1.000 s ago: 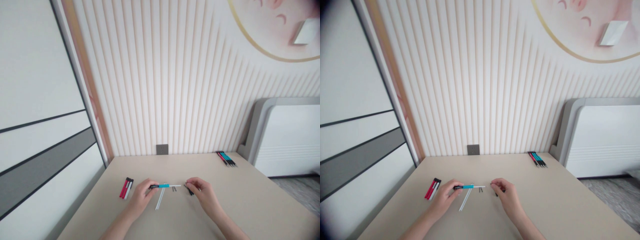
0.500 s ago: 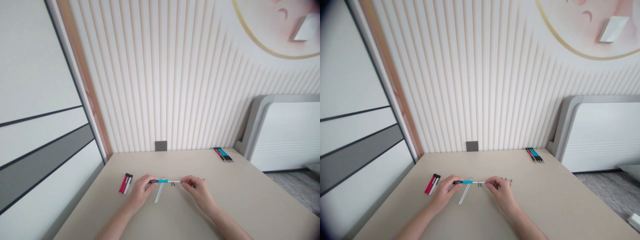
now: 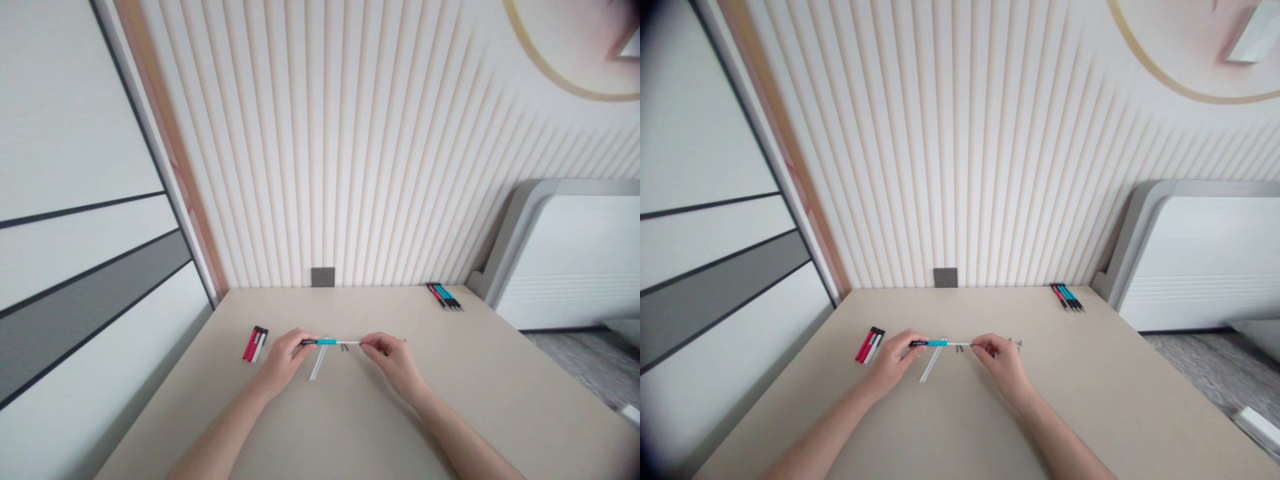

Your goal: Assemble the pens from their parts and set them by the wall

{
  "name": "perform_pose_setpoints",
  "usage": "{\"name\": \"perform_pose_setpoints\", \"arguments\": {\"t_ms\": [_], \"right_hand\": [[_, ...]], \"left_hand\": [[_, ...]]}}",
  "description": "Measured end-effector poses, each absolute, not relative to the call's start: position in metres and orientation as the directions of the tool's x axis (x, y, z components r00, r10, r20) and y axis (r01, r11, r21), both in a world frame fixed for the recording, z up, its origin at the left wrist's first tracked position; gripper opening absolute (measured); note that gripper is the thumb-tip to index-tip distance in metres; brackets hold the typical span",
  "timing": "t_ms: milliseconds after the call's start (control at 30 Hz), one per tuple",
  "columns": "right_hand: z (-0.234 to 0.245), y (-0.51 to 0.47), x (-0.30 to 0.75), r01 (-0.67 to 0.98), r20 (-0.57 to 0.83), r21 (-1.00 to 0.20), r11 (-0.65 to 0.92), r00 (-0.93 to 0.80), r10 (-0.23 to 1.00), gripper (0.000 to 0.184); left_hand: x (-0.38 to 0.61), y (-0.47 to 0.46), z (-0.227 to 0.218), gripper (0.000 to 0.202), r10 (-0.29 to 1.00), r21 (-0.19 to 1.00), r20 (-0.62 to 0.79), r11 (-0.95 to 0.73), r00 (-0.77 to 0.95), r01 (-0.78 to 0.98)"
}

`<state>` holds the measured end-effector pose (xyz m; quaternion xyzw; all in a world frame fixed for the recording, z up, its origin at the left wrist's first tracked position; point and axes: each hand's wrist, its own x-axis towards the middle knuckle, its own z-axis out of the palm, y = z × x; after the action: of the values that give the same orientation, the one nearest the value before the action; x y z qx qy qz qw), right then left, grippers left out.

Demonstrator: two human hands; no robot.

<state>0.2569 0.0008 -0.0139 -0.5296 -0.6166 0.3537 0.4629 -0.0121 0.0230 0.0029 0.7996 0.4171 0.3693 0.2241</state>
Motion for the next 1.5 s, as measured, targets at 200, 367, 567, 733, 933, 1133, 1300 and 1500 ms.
{"name": "perform_pose_setpoints", "arguments": {"t_ms": [200, 367, 567, 733, 933, 1133, 1300, 1500], "right_hand": [[-0.012, 0.001, 0.258, 0.329, 0.2, -0.926, 0.185, 0.014, 0.98, 0.036], [-0.014, 0.003, 0.26, 0.32, 0.203, -0.929, 0.185, 0.023, 0.979, 0.033], [-0.014, 0.001, 0.257, 0.32, 0.195, -0.929, 0.188, -0.01, 0.981, 0.029], [-0.012, -0.001, 0.253, 0.305, 0.187, -0.935, 0.183, -0.015, 0.982, 0.03], [-0.014, -0.003, 0.251, 0.334, 0.19, -0.922, 0.196, -0.053, 0.98, 0.031], [-0.015, -0.003, 0.252, 0.485, 0.223, -0.84, 0.243, -0.099, 0.97, 0.027], [-0.011, 0.002, 0.266, 0.557, 0.352, -0.767, 0.319, -0.05, 0.935, 0.033], [-0.014, 0.011, 0.29, 0.791, 0.37, -0.556, 0.255, -0.04, 0.928, 0.026]], "left_hand": [[-0.013, 0.024, 0.002, 0.015, 0.836, 0.662, 0.401, -0.547, 0.374, 0.513], [-0.013, 0.024, 0.001, 0.014, 0.832, 0.658, 0.405, -0.553, 0.379, 0.511], [-0.012, 0.023, 0.003, 0.014, 0.833, 0.662, 0.399, -0.551, 0.384, 0.508], [-0.011, 0.022, 0.002, 0.014, 0.822, 0.658, 0.399, -0.566, 0.407, 0.497], [-0.008, 0.022, -0.005, 0.014, 0.788, 0.64, 0.395, -0.605, 0.472, 0.474], [-0.007, 0.022, -0.006, 0.013, 0.78, 0.639, 0.404, -0.614, 0.478, 0.463], [-0.007, 0.022, -0.003, 0.012, 0.808, 0.66, 0.421, -0.584, 0.411, 0.472], [-0.007, 0.023, -0.004, 0.011, 0.826, 0.665, 0.421, -0.562, 0.375, 0.492]]}}
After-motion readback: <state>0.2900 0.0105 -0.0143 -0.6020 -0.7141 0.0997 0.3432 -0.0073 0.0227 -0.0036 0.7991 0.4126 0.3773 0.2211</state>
